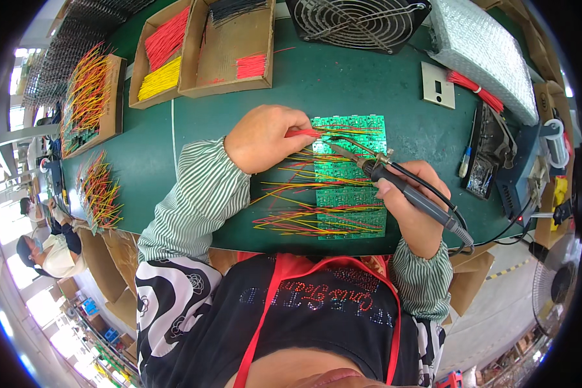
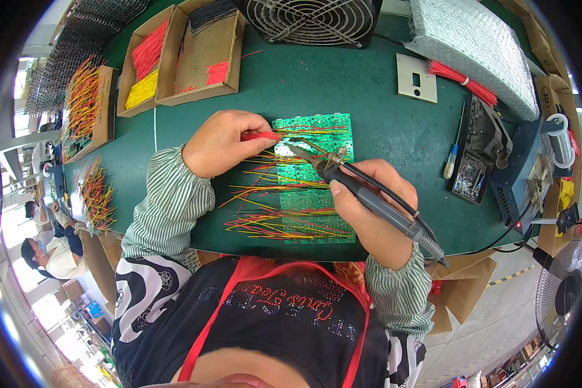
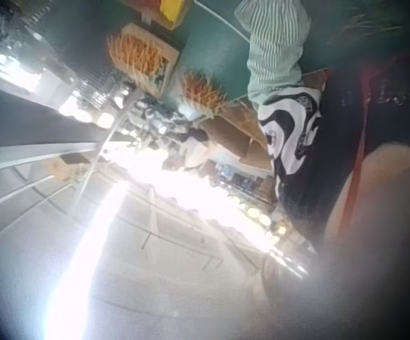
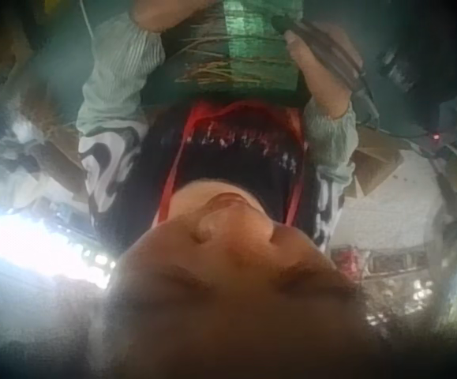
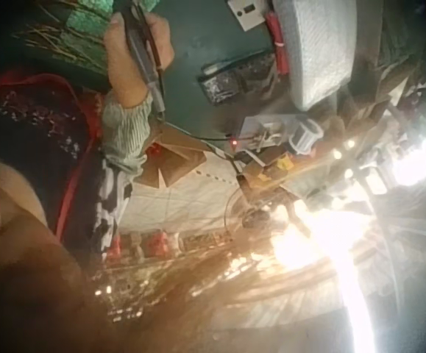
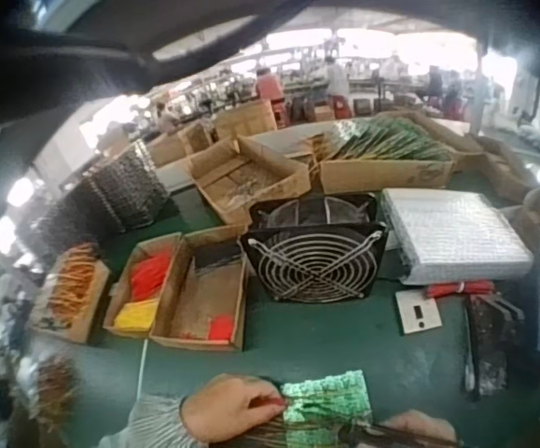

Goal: The person solders multiple colored wires onto green circuit boards with a soldering iron at a factory workstation.

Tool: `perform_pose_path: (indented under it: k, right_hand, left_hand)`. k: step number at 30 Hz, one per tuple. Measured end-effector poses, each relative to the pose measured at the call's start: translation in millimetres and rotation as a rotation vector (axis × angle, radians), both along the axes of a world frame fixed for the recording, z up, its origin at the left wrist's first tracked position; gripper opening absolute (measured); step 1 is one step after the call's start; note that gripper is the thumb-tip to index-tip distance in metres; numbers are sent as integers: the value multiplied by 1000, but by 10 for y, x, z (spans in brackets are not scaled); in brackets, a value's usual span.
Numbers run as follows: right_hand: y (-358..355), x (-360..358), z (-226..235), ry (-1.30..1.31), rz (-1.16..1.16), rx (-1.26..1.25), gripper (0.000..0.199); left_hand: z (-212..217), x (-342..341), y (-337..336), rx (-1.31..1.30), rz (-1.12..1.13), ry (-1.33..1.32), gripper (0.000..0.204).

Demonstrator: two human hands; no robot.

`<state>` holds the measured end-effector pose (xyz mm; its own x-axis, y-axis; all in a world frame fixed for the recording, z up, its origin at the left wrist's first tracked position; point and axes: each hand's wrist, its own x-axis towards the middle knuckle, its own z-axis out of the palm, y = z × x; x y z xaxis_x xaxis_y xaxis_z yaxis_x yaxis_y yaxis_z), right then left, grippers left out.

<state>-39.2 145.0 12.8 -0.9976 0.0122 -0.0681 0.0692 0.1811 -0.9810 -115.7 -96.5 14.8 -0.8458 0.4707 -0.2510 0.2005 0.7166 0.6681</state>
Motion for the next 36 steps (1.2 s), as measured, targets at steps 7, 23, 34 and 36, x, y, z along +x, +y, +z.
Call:
perform_pose_path:
  k: [7,23,34,36]
  right_hand:
    - [-7,-23,-11,-12,18,39,19]
    - [246,85,107,-3,1,84,19]
    - [194,77,45,-54,-82,-20,17]
    - [188,65,36,-56,-85,-29,17]
  left_hand:
    - [-18,-27,-14,-5,-34,28,20]
    - [181,18,-11,63,61,203,15]
    - [-53,6,248,-7,-90,233,17]
    - [-59,-9,254,-8,-95,225,16]
